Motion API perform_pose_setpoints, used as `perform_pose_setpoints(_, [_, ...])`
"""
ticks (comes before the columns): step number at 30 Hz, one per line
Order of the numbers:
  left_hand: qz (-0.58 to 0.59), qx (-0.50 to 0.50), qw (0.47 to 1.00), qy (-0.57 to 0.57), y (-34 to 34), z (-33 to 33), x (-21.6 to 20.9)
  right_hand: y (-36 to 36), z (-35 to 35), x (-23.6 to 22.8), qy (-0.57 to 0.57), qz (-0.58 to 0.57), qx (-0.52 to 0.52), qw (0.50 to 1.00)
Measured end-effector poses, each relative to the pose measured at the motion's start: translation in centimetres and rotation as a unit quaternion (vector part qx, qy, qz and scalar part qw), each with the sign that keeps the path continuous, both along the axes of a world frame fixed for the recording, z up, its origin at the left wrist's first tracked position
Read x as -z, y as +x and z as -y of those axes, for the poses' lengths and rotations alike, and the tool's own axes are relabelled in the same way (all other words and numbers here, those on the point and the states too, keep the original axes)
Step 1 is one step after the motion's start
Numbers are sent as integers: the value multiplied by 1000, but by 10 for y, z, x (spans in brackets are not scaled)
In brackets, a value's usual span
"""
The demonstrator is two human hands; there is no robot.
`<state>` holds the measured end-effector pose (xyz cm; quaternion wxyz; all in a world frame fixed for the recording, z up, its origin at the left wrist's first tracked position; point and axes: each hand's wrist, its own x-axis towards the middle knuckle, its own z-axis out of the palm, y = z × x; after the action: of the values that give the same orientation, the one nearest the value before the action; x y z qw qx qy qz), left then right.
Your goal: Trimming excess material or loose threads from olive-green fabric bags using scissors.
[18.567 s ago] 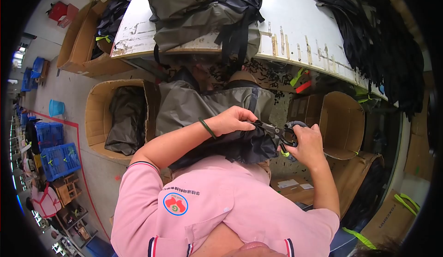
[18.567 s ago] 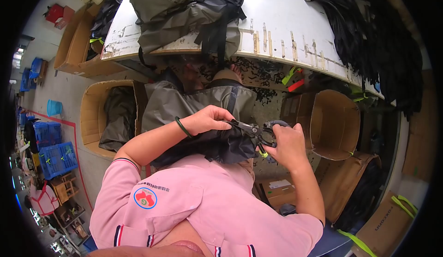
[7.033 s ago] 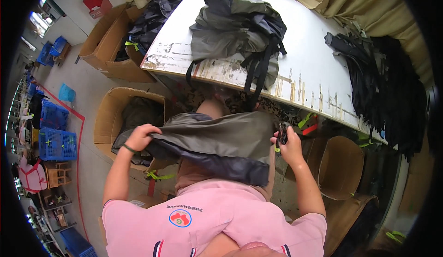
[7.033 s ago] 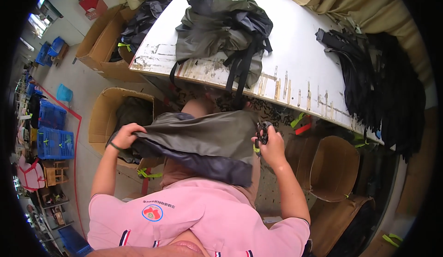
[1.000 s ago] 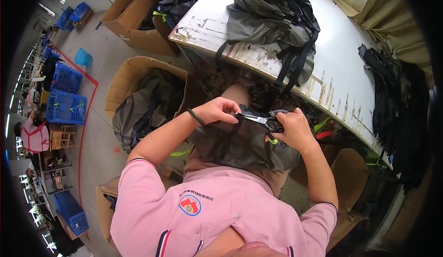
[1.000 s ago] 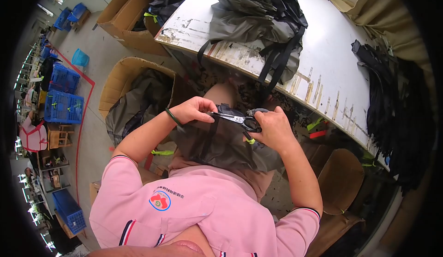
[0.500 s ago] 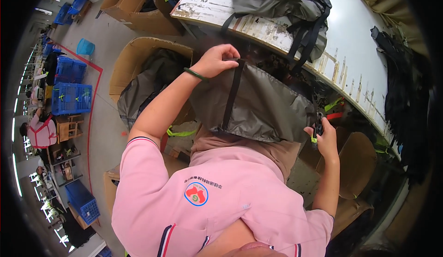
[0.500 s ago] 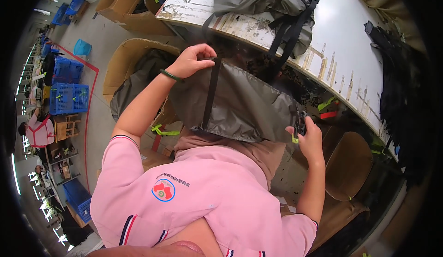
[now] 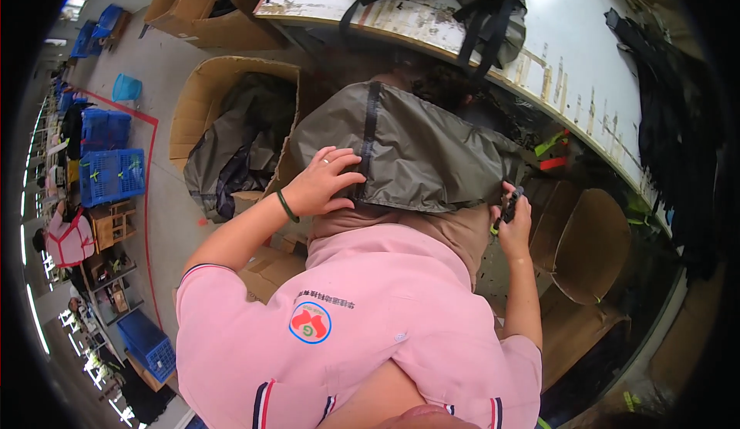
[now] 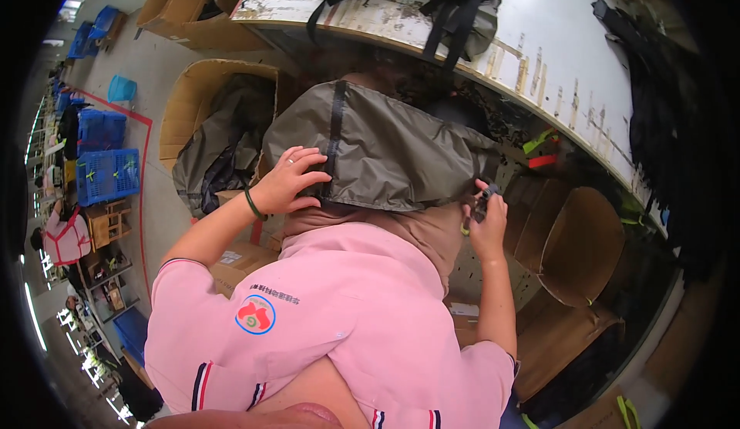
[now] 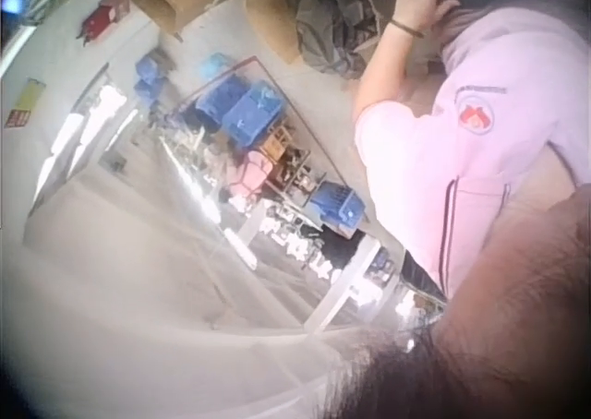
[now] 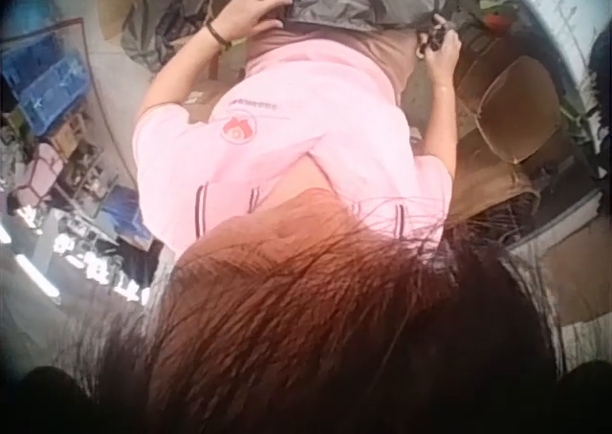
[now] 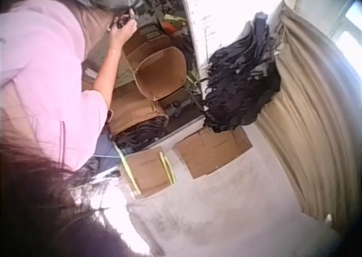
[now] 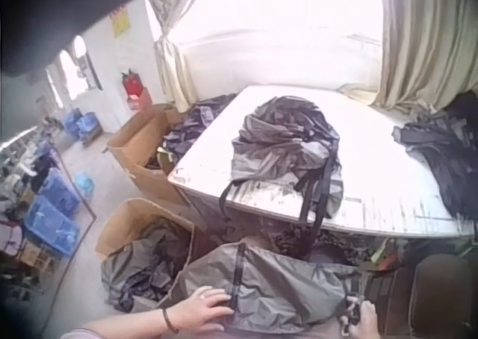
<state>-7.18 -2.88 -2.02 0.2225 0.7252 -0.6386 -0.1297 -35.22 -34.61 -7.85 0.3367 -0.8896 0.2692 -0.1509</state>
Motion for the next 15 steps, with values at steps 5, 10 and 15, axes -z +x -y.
perform_pose_setpoints(5, [18,-18,999,31,5,-6,21,4,20,28,-6,-18,22,1000])
perform_pose_setpoints(10, [-5,-62,995,80,29,-24,16,2,29,-55,326,-32,-9,945])
perform_pose_setpoints(15, [-13,-58,997,58,41,7,-5,-3,29,-78,357,-60,-54,931])
